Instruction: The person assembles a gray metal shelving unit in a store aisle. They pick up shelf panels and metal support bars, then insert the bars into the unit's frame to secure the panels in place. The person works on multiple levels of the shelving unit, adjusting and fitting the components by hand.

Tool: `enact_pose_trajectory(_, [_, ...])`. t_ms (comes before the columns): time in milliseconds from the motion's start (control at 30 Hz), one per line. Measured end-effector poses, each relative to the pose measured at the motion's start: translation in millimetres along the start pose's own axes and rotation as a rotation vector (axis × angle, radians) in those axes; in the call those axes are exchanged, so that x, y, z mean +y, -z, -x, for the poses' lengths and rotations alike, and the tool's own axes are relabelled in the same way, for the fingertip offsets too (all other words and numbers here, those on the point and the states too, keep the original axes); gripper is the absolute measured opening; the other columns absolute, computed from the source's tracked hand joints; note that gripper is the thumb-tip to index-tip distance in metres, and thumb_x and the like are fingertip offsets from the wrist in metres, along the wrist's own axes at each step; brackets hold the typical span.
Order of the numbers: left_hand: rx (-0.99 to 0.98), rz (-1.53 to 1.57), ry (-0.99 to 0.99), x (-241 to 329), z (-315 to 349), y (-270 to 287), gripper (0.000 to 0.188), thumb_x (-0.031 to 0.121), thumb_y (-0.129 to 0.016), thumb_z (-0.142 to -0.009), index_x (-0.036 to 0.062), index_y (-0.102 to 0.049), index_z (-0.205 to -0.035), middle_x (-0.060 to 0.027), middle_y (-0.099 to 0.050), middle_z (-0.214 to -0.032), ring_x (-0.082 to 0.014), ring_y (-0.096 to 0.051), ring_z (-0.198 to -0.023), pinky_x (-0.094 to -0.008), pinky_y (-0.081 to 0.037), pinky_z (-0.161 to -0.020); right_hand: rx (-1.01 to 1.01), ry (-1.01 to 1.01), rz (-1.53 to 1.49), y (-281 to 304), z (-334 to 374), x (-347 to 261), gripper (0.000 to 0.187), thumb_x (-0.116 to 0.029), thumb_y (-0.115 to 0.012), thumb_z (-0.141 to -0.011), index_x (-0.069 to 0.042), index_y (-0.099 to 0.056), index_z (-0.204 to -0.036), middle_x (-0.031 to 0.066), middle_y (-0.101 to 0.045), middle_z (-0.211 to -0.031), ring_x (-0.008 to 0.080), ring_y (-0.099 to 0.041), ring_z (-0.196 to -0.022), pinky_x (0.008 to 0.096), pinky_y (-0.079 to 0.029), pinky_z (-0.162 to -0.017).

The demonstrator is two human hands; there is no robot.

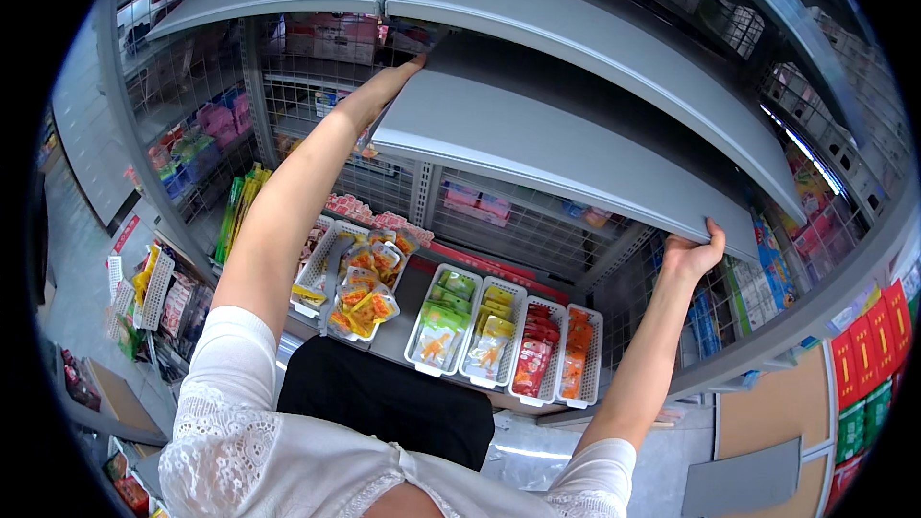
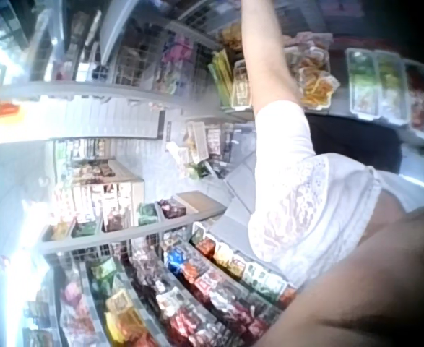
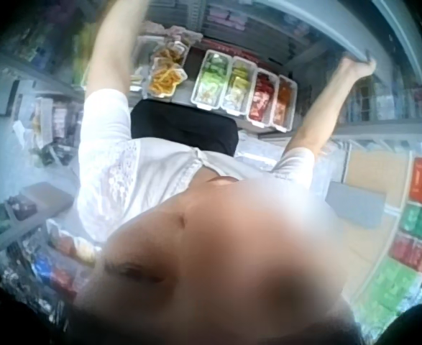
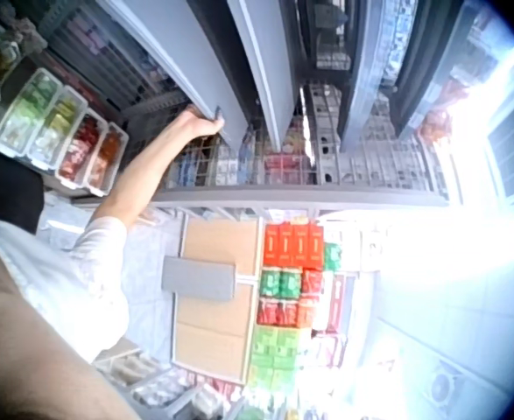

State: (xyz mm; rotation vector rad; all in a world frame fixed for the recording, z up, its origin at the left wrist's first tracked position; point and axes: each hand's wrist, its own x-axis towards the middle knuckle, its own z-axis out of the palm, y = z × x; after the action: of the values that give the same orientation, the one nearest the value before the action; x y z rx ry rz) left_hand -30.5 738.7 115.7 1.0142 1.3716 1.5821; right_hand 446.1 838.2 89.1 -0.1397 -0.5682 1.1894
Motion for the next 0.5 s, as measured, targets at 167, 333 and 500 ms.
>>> enact_pose_trajectory(167, [0.053,0.161,-0.018,1.6,3.8,-11.7,0.046,0.039,-0.050,-0.094,-0.0030,-0.056,-0.112,-0.0115,-0.063,-0.093,-0.0195,-0.062,-0.081,-0.0339,-0.052,-0.066,0.017,0.020,0.009,0.1,-3.3,7.1,0.043,-0.009,-0.052,-0.076,0.002,-0.047,-0.117,0.0130,-0.054,-0.118,0.0294,-0.054,-0.111,0.0453,-0.045,-0.097])
enact_pose_trajectory(333, [0.074,0.311,-0.030,-11.8,-12.0,-11.4,0.042,0.035,-0.051,-0.094,-0.0042,-0.057,-0.109,-0.0107,-0.062,-0.088,-0.0184,-0.061,-0.072,-0.0332,-0.052,-0.059,0.003,0.046,0.000,8.7,-6.1,13.6,0.043,-0.010,-0.052,-0.075,0.001,-0.048,-0.117,0.0131,-0.054,-0.117,0.0288,-0.053,-0.112,0.0445,-0.045,-0.098])
enact_pose_trajectory(500, [0.071,0.350,-0.028,-17.7,-14.1,-7.1,0.041,0.035,-0.053,-0.093,-0.0045,-0.058,-0.105,-0.0093,-0.062,-0.083,-0.0183,-0.061,-0.071,-0.0335,-0.052,-0.058,-0.021,0.046,0.015,21.6,-6.0,22.5,0.043,-0.012,-0.051,-0.076,0.001,-0.049,-0.117,0.0135,-0.055,-0.117,0.0282,-0.053,-0.112,0.0433,-0.044,-0.098])
